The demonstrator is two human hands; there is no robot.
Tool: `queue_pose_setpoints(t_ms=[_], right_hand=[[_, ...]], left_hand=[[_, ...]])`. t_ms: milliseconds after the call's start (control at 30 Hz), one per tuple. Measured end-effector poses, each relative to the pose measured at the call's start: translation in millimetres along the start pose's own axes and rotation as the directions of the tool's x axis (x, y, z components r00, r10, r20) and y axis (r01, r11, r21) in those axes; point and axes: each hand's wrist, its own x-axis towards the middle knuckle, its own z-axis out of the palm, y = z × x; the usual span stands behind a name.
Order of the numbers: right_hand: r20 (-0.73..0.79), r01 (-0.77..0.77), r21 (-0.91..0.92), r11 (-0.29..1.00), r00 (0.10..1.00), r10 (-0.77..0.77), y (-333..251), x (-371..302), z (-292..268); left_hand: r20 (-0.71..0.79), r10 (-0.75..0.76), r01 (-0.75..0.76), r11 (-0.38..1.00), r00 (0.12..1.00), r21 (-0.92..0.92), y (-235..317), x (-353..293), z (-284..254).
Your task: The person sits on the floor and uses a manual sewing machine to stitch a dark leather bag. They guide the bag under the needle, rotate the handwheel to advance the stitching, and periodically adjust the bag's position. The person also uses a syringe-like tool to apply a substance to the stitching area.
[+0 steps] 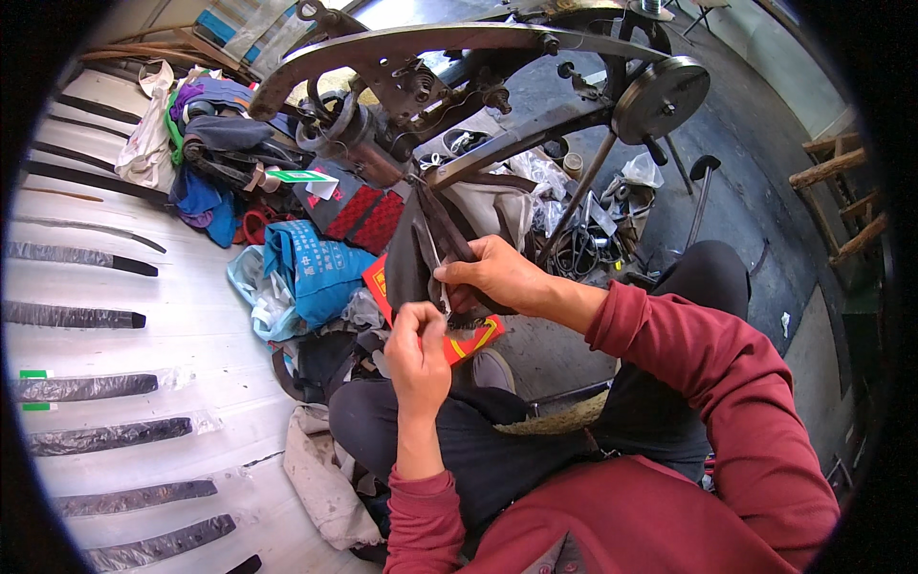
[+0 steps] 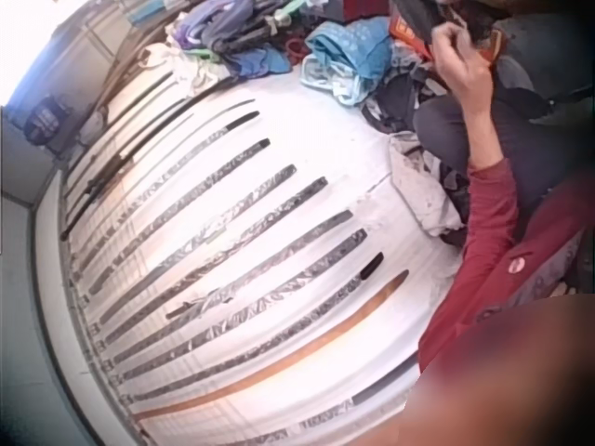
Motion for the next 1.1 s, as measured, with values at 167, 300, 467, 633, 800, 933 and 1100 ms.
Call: queue_pose_setpoints(t_ms=[167, 300, 467, 633, 800, 933, 1100], right_hand=[[0.012, -0.046, 0.054, 0.997, 0.999, 0.045, -4, -4, -1], [0.008, -0.044, 0.06, 0.997, 0.999, 0.044, -3, -3, 1], [0.013, -0.016, 0.035, 0.999, 1.0, 0.016, -1, -1, 0], [0.019, -0.016, 0.004, 1.0, 1.0, 0.016, -1, 0, -2], [-0.015, -0.024, -0.041, 0.999, 1.0, 0.023, -2, -1, -1], [-0.001, -0.013, -0.057, 0.998, 1.0, 0.013, -3, -2, 0], [0.004, -0.001, -0.044, 0.999, 1.0, 0.001, 0, 1, 1]], left_hand=[[0.43, -0.052, 0.134, 0.978, 0.901, -0.161, -3, -34, -18], [0.189, -0.056, 0.081, 0.989, 0.98, -0.126, -11, -33, -14], [-0.167, -0.037, 0.037, 0.999, 0.985, -0.004, -11, -12, 0], [-0.132, -0.013, 0.025, 0.996, 0.991, 0.087, -7, 3, 7], [-0.183, 0.097, -0.057, 0.975, 0.978, 0.214, -8, 9, 11], [-0.184, 0.181, -0.11, 0.934, 0.966, 0.339, -3, 8, 14], [-0.165, 0.133, -0.071, 0.94, 0.977, 0.334, 2, 11, 18]])
